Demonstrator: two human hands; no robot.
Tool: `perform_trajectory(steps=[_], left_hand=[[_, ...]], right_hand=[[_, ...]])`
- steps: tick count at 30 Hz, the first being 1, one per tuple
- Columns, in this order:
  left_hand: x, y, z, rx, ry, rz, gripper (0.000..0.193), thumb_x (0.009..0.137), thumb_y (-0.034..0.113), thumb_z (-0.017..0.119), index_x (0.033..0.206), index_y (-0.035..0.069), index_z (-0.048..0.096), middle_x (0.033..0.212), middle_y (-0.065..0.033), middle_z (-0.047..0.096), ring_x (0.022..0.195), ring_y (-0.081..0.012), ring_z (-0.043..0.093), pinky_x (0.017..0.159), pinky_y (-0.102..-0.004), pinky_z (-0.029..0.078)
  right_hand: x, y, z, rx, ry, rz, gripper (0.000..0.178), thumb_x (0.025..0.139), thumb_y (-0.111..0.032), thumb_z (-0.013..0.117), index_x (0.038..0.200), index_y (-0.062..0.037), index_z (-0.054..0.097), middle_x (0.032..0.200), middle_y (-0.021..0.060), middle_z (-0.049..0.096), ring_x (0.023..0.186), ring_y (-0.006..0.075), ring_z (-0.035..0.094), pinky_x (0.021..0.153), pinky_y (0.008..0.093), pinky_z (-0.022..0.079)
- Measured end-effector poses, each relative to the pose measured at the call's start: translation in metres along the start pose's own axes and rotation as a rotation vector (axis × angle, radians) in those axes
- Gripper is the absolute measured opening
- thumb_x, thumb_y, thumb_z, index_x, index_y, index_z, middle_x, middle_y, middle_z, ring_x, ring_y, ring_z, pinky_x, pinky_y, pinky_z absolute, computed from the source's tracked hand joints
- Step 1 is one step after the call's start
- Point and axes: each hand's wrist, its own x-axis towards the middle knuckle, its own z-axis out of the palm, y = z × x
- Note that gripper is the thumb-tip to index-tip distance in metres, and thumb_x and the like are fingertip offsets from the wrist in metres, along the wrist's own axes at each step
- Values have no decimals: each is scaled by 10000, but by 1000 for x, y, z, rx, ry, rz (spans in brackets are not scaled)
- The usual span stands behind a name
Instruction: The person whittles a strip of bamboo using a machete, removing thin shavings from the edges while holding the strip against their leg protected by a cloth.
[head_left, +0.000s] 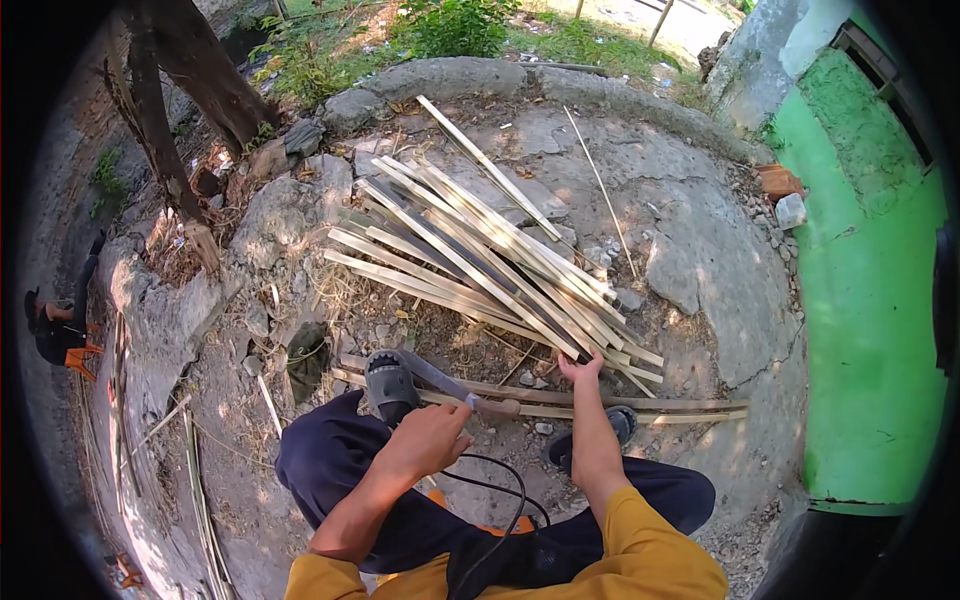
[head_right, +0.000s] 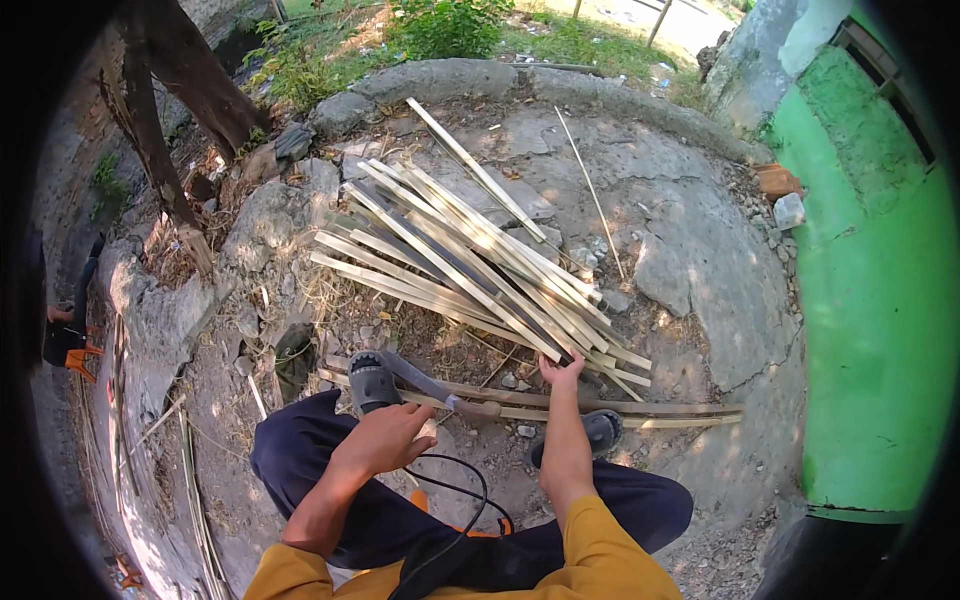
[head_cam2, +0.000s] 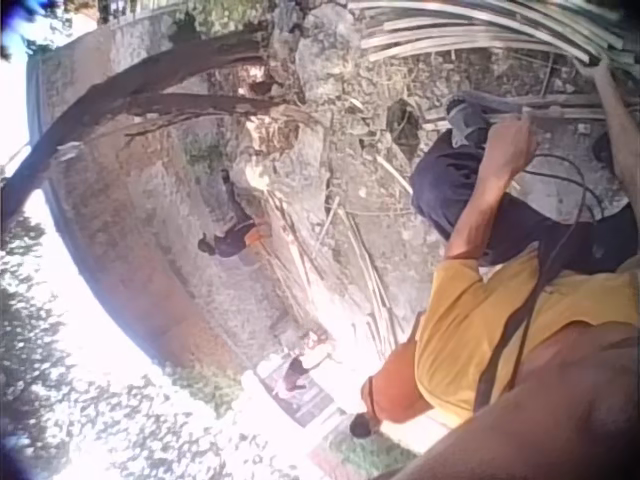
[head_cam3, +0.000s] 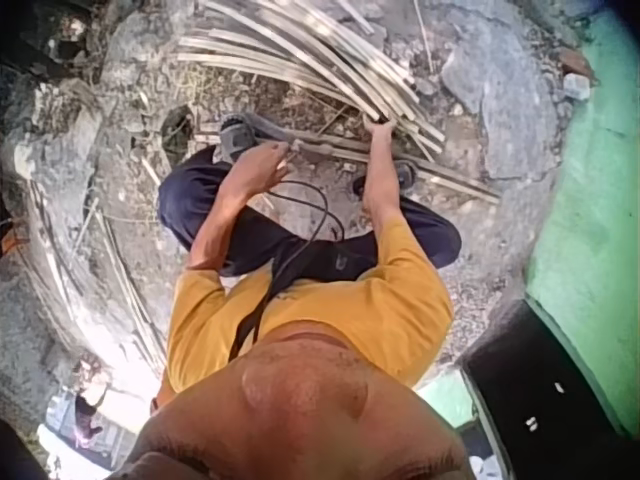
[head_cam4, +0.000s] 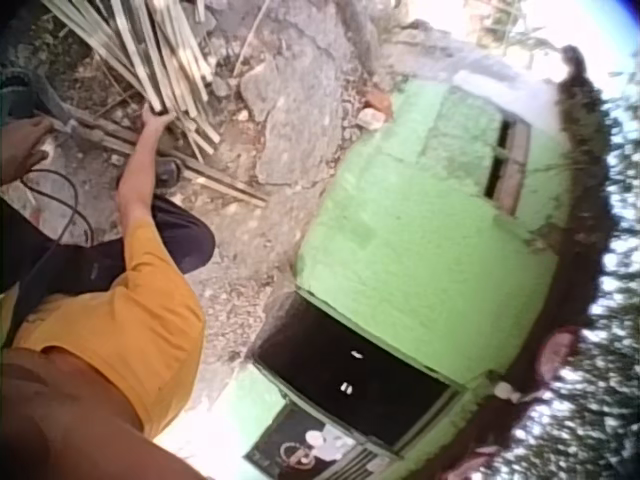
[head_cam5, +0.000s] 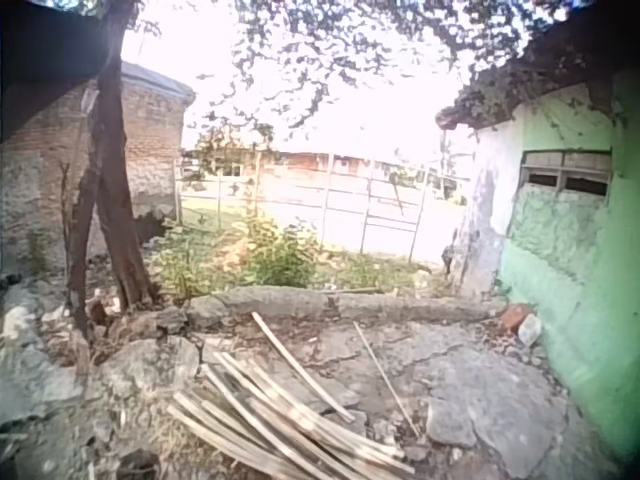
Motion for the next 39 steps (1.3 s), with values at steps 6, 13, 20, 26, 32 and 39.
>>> perform_trajectory(steps=[6,13,20,26,32,39], left_hand=[[3,2,-4,-6,6,11,398,992,310,668,1265,31,588,1055,-197,696,1025,-410,675,880,-502,538],[0,-3,1,-4,16,-17,403,987,317,676,1261,33,592,1064,-205,692,1021,-419,670,886,-508,534],[26,18,-11,-30,25,87,412,989,324,680,1271,38,587,1077,-200,686,1029,-413,669,888,-504,533],[2,6,-9,-3,0,-16,417,985,323,685,1279,46,580,1067,-182,681,1010,-401,673,870,-492,539],[4,5,-11,6,-16,-42,411,984,319,685,1274,48,580,1048,-176,678,1005,-396,675,865,-485,542],[2,4,-8,11,-8,-18,384,980,301,692,1253,56,578,1056,-167,685,987,-385,682,844,-486,544]], right_hand=[[-13,-27,50,12,-206,-75,697,850,-379,720,1457,-114,502,1502,131,475,1321,343,531,1156,527,426],[-58,-59,162,-466,-393,-291,887,884,-369,728,1600,-56,308,1532,196,452,1389,368,479,1135,514,441],[2,-142,57,-1571,251,-1035,203,845,-217,712,1020,-125,755,960,103,767,937,318,721,889,428,568],[-20,-9,21,-2119,-121,-1247,418,858,-156,702,1276,-154,701,1333,171,641,1288,383,584,1089,493,482],[-31,30,43,-2475,18,-921,746,897,-209,728,1561,-234,387,1571,259,312,1415,483,402,1137,569,412],[-22,44,30,-2401,0,-1236,685,756,-98,786,1371,-179,494,1318,227,464,1241,462,532,1000,550,507]])
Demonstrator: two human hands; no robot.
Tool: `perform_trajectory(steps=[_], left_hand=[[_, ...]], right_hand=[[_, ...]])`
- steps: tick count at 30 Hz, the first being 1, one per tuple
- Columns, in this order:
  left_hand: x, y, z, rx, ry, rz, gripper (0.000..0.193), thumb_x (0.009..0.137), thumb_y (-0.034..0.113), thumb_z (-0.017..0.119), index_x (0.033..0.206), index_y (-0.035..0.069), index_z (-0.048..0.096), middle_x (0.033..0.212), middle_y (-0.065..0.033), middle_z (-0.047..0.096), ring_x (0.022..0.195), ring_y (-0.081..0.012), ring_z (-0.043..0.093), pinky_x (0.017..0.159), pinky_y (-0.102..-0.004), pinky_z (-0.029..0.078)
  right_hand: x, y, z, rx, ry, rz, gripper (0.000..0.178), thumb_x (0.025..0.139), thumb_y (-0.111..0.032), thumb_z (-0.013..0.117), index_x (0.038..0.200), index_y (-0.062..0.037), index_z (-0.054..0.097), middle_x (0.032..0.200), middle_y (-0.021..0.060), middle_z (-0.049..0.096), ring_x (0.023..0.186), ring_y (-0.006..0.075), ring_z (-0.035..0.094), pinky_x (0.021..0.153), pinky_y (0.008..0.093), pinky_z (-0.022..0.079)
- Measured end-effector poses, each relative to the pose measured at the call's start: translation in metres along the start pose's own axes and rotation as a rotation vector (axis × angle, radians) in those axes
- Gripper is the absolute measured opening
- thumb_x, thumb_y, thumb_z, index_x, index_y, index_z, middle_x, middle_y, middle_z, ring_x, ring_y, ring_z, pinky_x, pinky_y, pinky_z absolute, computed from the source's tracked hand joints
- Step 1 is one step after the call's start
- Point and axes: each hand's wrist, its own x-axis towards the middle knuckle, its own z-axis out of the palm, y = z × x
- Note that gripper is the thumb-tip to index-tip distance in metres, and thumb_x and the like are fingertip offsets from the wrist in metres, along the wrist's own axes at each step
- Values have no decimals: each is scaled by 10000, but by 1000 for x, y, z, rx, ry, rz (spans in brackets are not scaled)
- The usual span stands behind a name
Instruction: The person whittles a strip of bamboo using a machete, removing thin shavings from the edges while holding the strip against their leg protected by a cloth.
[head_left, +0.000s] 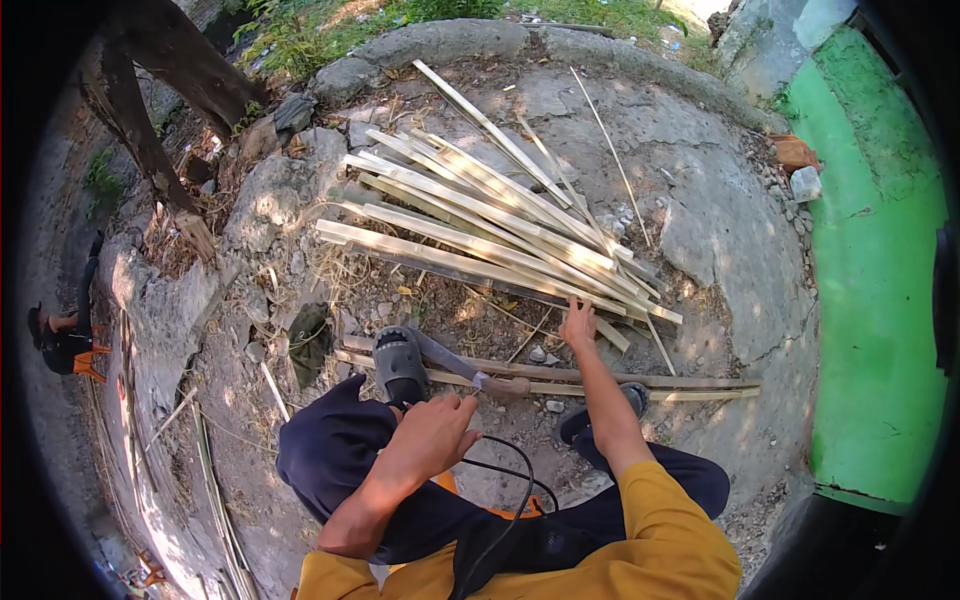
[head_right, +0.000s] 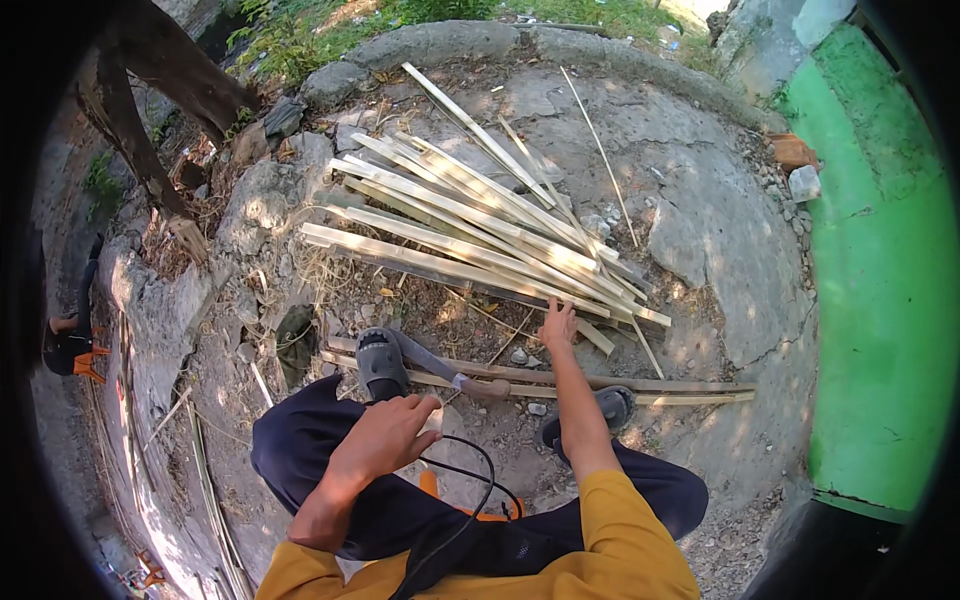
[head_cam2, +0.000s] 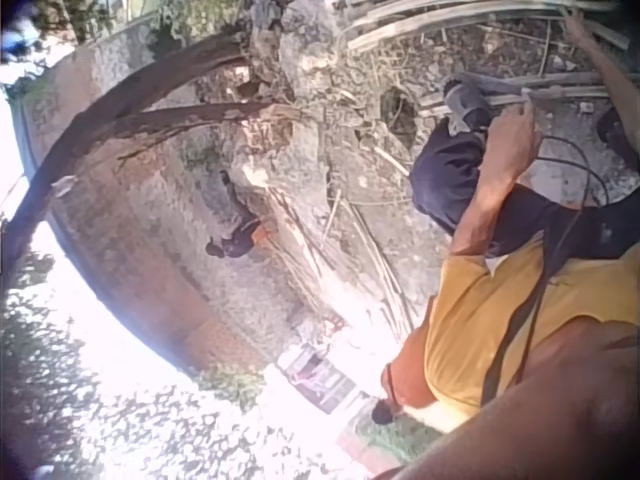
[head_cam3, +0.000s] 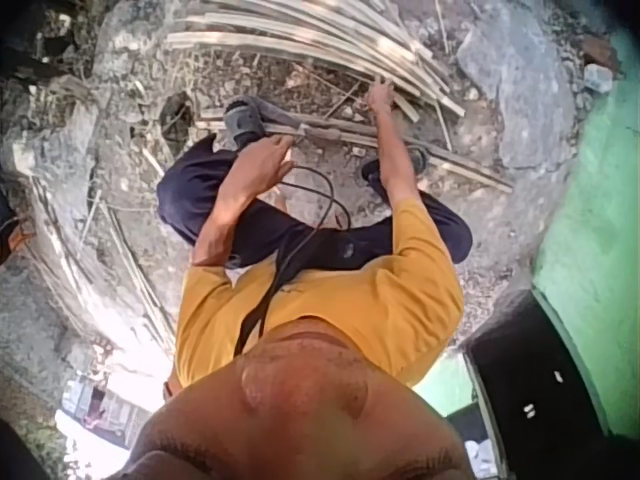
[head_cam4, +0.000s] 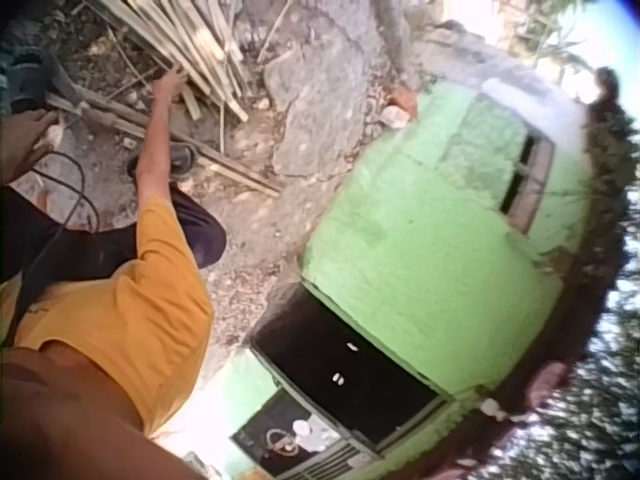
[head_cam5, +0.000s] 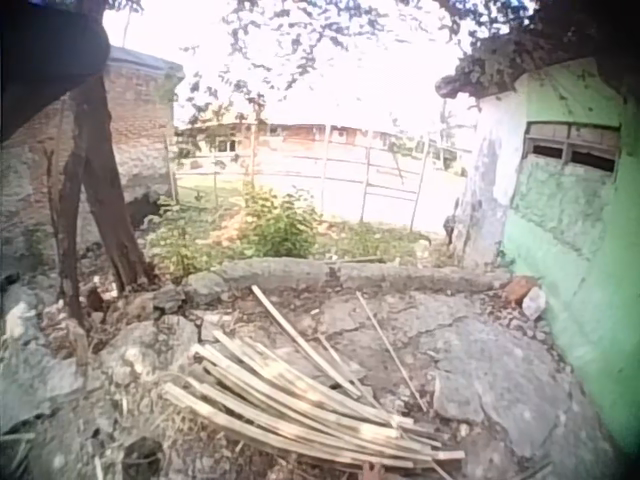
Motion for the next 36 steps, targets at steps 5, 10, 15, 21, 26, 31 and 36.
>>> perform_trajectory(steps=[5,10,15,21,26,31,36], left_hand=[[-3,2,-2,-8,13,27,385,984,300,688,1257,54,575,1041,-165,681,970,-382,682,825,-482,540],[-7,1,-1,-13,24,43,385,981,291,693,1242,36,571,1013,-166,673,957,-379,682,821,-480,527],[-5,2,-1,-8,24,48,369,976,286,699,1214,34,571,1004,-163,673,959,-373,684,820,-477,529],[-7,3,-4,-14,8,34,359,985,300,692,1190,30,573,1007,-158,674,961,-363,688,811,-481,535],[-9,4,-6,-8,-7,28,365,990,312,685,1194,30,574,996,-151,670,963,-353,691,800,-492,536],[-8,2,-5,0,1,41,362,990,312,682,1190,32,570,989,-150,665,958,-351,691,804,-493,538],[-9,1,0,-16,4,42,360,988,307,683,1183,26,568,985,-156,663,958,-357,689,805,-484,540]], right_hand=[[0,-1,-2,-24,75,-72,643,735,-96,801,1321,-154,543,1264,188,517,1209,410,549,997,546,481],[28,-18,-15,7,266,-206,641,743,-112,800,1339,-127,564,1333,163,529,1284,370,519,1075,524,415],[59,-26,-32,-90,46,-147,814,778,-174,805,1519,-138,470,1476,188,477,1358,384,477,1130,521,372],[59,-37,-32,-138,-90,28,1008,802,-255,817,1649,-171,277,1613,227,272,1498,448,264,1208,540,248],[72,-22,-36,-70,-101,71,886,799,-260,829,1550,-182,365,1557,222,327,1469,445,320,1166,575,324],[85,-12,-48,-34,-121,64,829,796,-335,854,1472,-185,398,1504,208,393,1435,423,393,1155,567,368],[70,-6,-31,-23,-20,-28,557,798,-229,823,1291,-180,571,1374,170,487,1349,394,474,1092,578,400]])
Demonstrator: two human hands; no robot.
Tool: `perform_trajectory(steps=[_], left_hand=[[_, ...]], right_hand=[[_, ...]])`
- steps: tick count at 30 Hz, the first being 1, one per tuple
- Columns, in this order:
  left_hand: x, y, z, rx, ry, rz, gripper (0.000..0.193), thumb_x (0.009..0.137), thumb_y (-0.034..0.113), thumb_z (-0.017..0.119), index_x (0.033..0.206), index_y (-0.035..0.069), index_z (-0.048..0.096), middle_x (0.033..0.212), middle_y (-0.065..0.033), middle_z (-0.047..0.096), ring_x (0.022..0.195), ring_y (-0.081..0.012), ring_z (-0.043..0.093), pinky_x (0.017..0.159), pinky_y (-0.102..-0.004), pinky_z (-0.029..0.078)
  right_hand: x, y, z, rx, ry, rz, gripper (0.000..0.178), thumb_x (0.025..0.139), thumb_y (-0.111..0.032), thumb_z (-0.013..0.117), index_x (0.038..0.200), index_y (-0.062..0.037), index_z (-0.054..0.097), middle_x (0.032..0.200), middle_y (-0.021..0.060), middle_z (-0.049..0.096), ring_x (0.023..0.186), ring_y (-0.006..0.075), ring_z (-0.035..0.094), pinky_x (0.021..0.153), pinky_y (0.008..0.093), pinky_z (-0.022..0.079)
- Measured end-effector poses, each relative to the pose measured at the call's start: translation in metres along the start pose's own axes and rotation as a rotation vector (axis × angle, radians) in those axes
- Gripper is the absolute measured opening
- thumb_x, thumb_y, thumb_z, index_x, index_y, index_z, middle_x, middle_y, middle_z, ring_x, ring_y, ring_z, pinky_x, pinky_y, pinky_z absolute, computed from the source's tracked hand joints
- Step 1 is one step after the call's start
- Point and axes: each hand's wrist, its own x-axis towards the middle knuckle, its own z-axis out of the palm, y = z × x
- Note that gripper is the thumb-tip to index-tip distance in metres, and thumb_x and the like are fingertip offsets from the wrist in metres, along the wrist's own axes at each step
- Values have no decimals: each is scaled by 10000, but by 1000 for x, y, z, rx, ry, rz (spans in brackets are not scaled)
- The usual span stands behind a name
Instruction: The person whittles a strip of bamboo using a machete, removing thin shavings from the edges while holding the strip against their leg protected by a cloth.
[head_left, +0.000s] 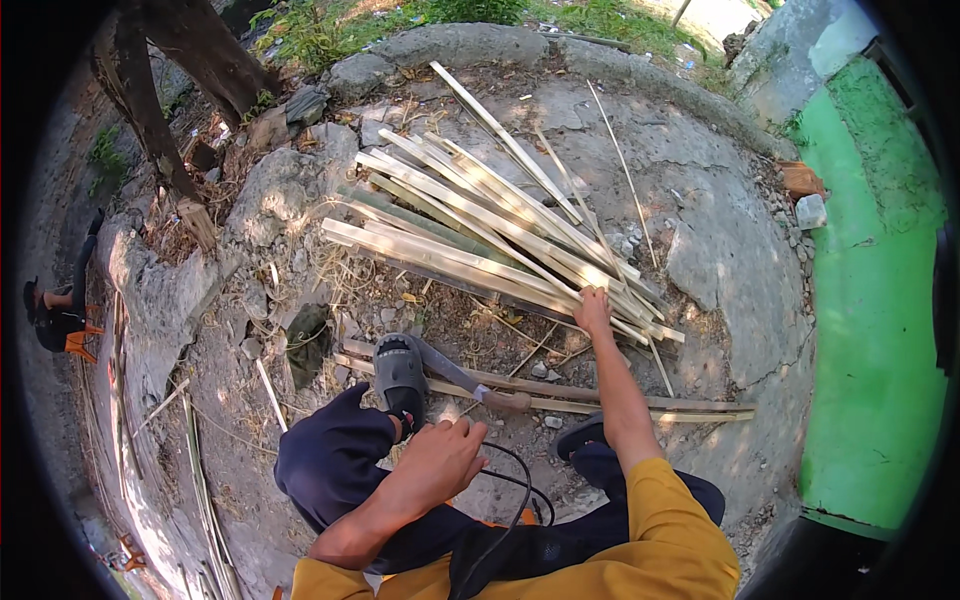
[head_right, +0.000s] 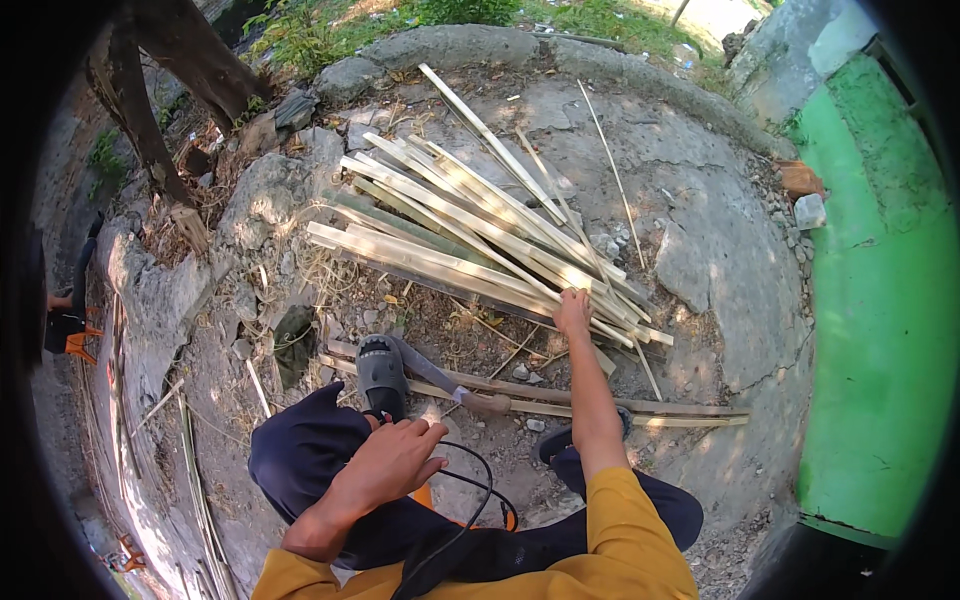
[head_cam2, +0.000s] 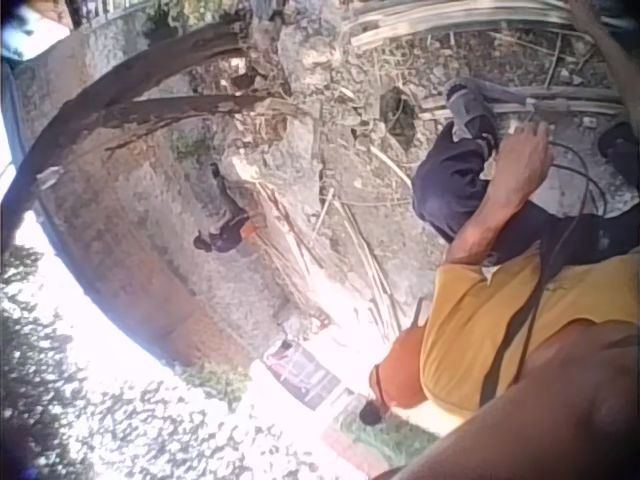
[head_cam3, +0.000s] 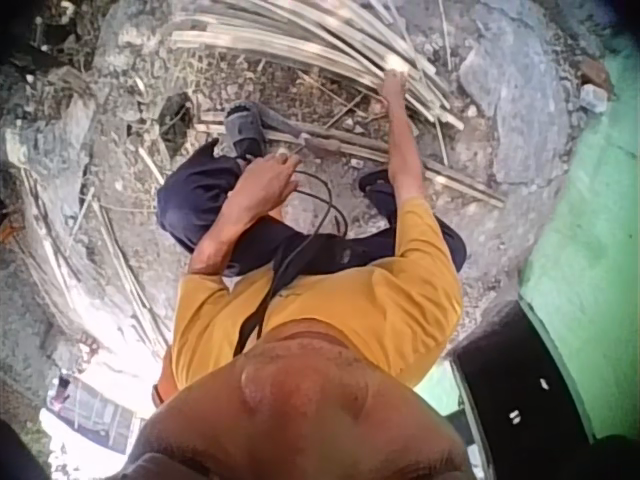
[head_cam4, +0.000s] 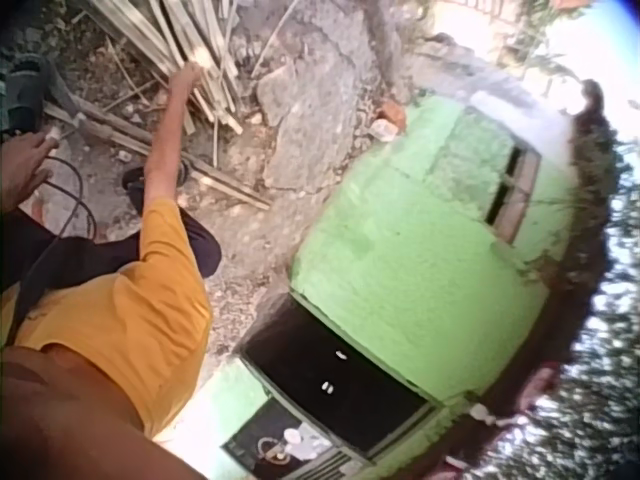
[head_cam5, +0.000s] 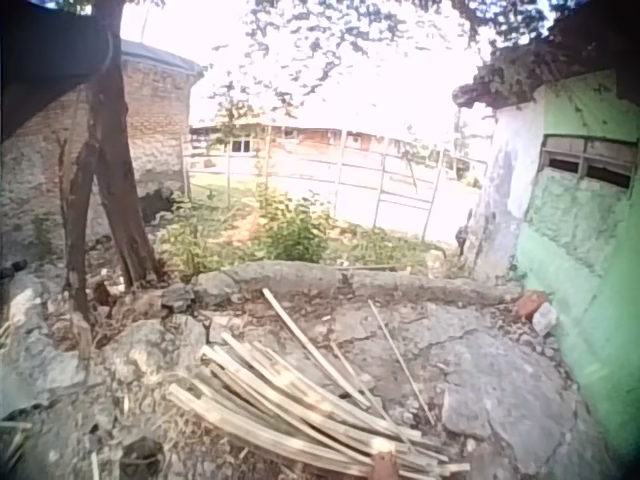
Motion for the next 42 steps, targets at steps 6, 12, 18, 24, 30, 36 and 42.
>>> perform_trajectory(steps=[6,12,18,24,30,36,42], left_hand=[[2,1,0,-5,14,28,360,985,301,688,1182,24,568,989,-163,659,952,-360,688,813,-475,540],[-3,3,-4,-10,22,1,367,982,303,693,1189,26,569,994,-160,658,947,-365,688,813,-475,541],[1,3,0,-11,44,49,372,981,314,696,1182,25,576,995,-157,658,955,-361,686,814,-477,539],[0,-5,7,15,44,33,396,977,314,696,1211,16,582,1012,-161,666,967,-367,681,818,-478,540],[8,-1,2,-11,63,50,395,966,296,702,1227,25,583,1030,-173,677,971,-391,678,833,-499,539],[17,-2,4,-34,154,105,359,956,259,709,1215,36,598,1043,-173,680,990,-402,671,851,-493,540],[30,16,-19,-24,407,180,403,920,213,752,1271,75,608,1218,-154,626,1175,-372,607,984,-473,493]], right_hand=[[1,13,12,53,118,-53,429,811,-194,789,1180,-138,577,1271,139,545,1262,366,534,1028,547,426],[-18,-6,-1,128,135,-132,358,833,-153,747,1137,-94,568,1177,161,621,1176,372,599,1001,529,440],[-27,26,-11,362,163,-368,379,845,-201,784,1147,-54,609,1113,213,680,1065,403,661,873,480,521],[-53,-2,-41,489,1,-221,361,908,-321,793,1090,-24,697,786,165,721,724,308,741,690,415,556],[-70,-1,-75,653,-27,-242,298,956,-277,770,970,10,689,713,67,686,519,113,634,488,302,491],[-102,11,-157,629,-114,-224,254,952,-227,771,944,10,681,734,65,719,556,117,661,468,274,495],[-152,23,-246,578,-177,-320,246,973,-242,748,970,-3,686,741,65,719,572,113,660,489,280,502]])
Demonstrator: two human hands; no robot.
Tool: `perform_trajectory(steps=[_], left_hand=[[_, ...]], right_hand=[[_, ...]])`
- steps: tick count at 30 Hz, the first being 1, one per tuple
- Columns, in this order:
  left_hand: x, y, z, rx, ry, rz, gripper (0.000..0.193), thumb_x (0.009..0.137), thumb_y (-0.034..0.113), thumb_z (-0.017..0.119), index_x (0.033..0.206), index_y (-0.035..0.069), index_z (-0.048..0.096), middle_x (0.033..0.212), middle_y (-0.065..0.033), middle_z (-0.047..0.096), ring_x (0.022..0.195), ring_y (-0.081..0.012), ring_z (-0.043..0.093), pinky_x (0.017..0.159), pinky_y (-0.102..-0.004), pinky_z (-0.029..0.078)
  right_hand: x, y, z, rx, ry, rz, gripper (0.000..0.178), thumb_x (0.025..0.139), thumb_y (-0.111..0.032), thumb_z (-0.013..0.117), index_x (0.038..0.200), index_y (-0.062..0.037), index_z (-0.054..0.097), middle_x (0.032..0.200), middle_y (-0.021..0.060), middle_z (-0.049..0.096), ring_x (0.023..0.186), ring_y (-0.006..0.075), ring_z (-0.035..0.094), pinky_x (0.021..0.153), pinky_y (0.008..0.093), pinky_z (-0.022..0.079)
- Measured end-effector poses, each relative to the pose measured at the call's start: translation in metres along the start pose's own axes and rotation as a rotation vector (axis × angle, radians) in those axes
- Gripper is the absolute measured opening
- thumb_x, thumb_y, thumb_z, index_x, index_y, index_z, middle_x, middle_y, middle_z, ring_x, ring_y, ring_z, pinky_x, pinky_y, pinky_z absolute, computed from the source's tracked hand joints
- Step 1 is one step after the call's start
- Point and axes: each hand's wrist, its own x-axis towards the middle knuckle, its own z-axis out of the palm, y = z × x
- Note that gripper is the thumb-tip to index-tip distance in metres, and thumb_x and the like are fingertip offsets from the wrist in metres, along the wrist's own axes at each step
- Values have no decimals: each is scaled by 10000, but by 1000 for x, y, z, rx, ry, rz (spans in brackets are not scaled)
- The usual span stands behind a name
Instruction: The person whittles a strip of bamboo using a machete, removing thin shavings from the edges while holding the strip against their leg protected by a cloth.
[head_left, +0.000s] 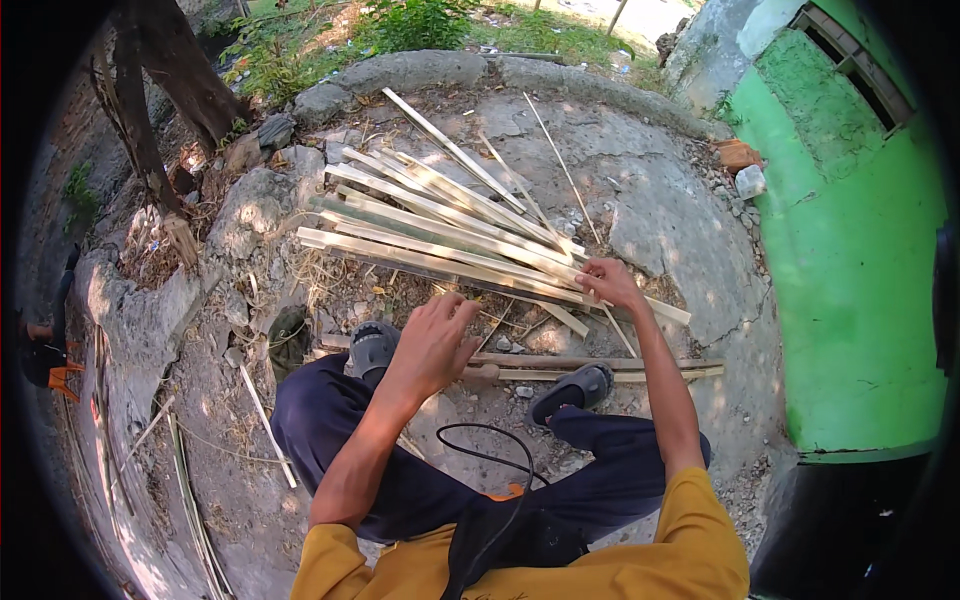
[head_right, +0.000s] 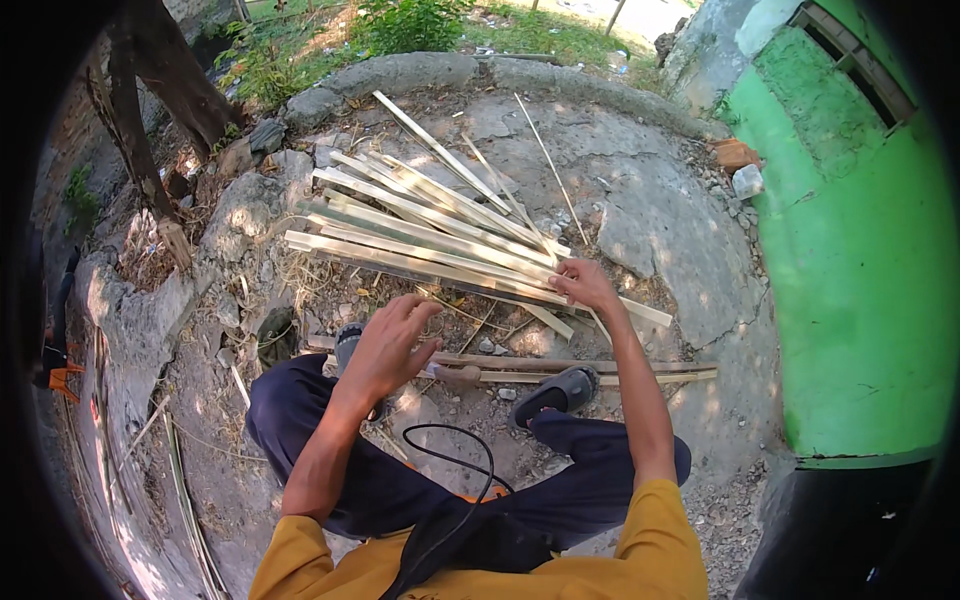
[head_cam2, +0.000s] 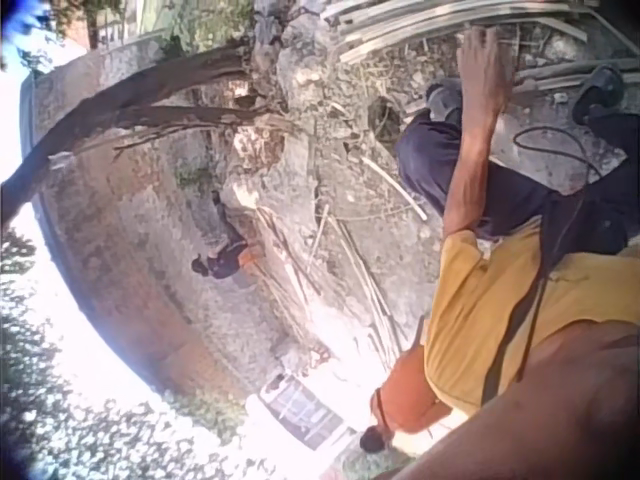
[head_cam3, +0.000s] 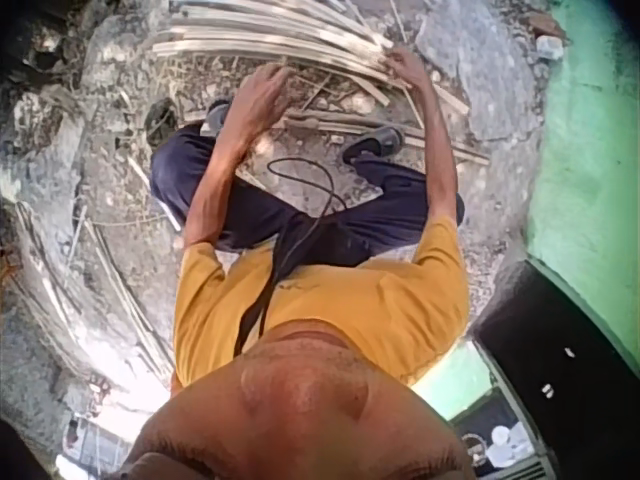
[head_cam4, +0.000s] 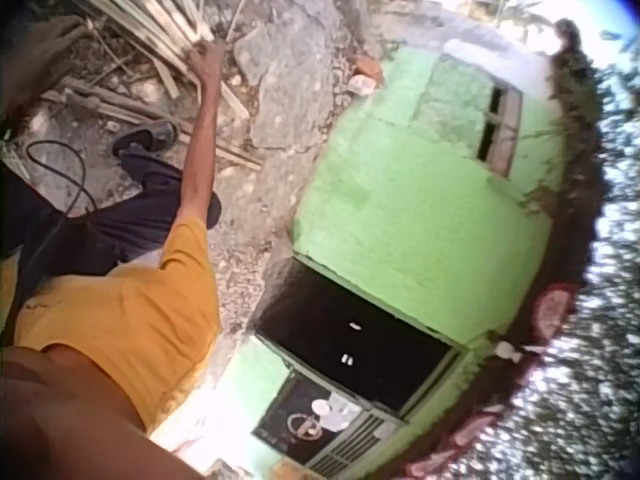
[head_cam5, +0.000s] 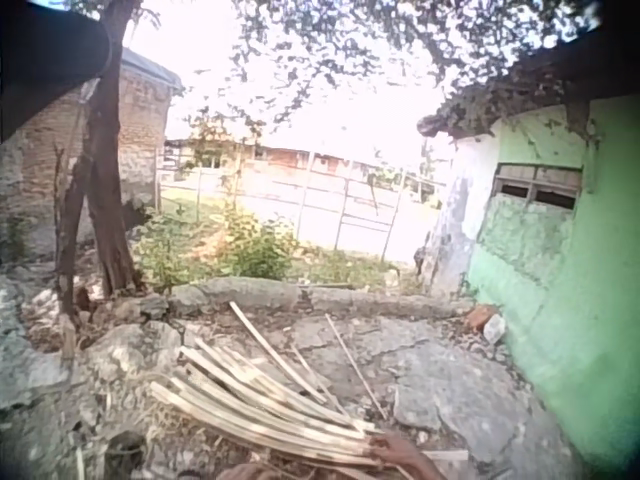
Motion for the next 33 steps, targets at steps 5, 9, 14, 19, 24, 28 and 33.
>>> perform_trajectory(steps=[5,9,14,19,24,28,33], left_hand=[[20,-15,-7,278,392,91,650,912,266,775,1490,129,513,1516,-149,468,1462,-385,405,1176,-515,345],[24,-48,1,380,361,72,572,944,324,742,1445,127,547,1341,-139,586,1317,-342,536,1141,-520,370],[3,-67,-13,181,114,90,310,965,356,717,958,64,615,873,-139,682,830,-384,674,702,-499,510],[-17,-82,-39,369,114,-77,295,962,376,707,982,93,626,811,-142,693,818,-386,692,683,-502,514],[-25,-96,-50,511,199,-305,292,950,361,720,985,79,654,790,-167,706,778,-396,706,667,-502,519],[-37,-95,-53,488,214,-409,292,941,345,732,1019,67,688,763,-188,706,750,-405,706,664,-510,524],[-35,-80,-45,197,211,-455,320,959,367,723,1027,57,682,769,-186,694,779,-417,686,698,-525,495]], right_hand=[[-45,-49,-17,67,-120,-2,253,1024,-239,698,950,3,688,731,49,691,591,112,659,516,281,523],[-58,-73,-12,130,-230,-82,218,1020,-200,702,972,12,713,768,42,715,656,101,678,594,265,545],[-55,-83,-6,20,-210,-225,183,971,-193,751,977,-10,735,785,37,728,735,95,692,669,292,554],[-50,-124,37,-484,756,-824,191,891,-176,757,1059,-92,722,992,66,677,900,221,663,820,379,501],[-33,-68,153,-299,469,-682,112,882,-135,694,984,-106,659,928,64,628,891,282,634,827,412,467],[-12,31,271,-511,20,-424,440,866,-277,764,1242,-100,620,1169,142,629,1139,342,625,950,458,484],[-14,53,344,-627,-286,-190,594,860,-386,808,1281,-34,581,1267,187,599,1243,382,593,1058,509,461]])
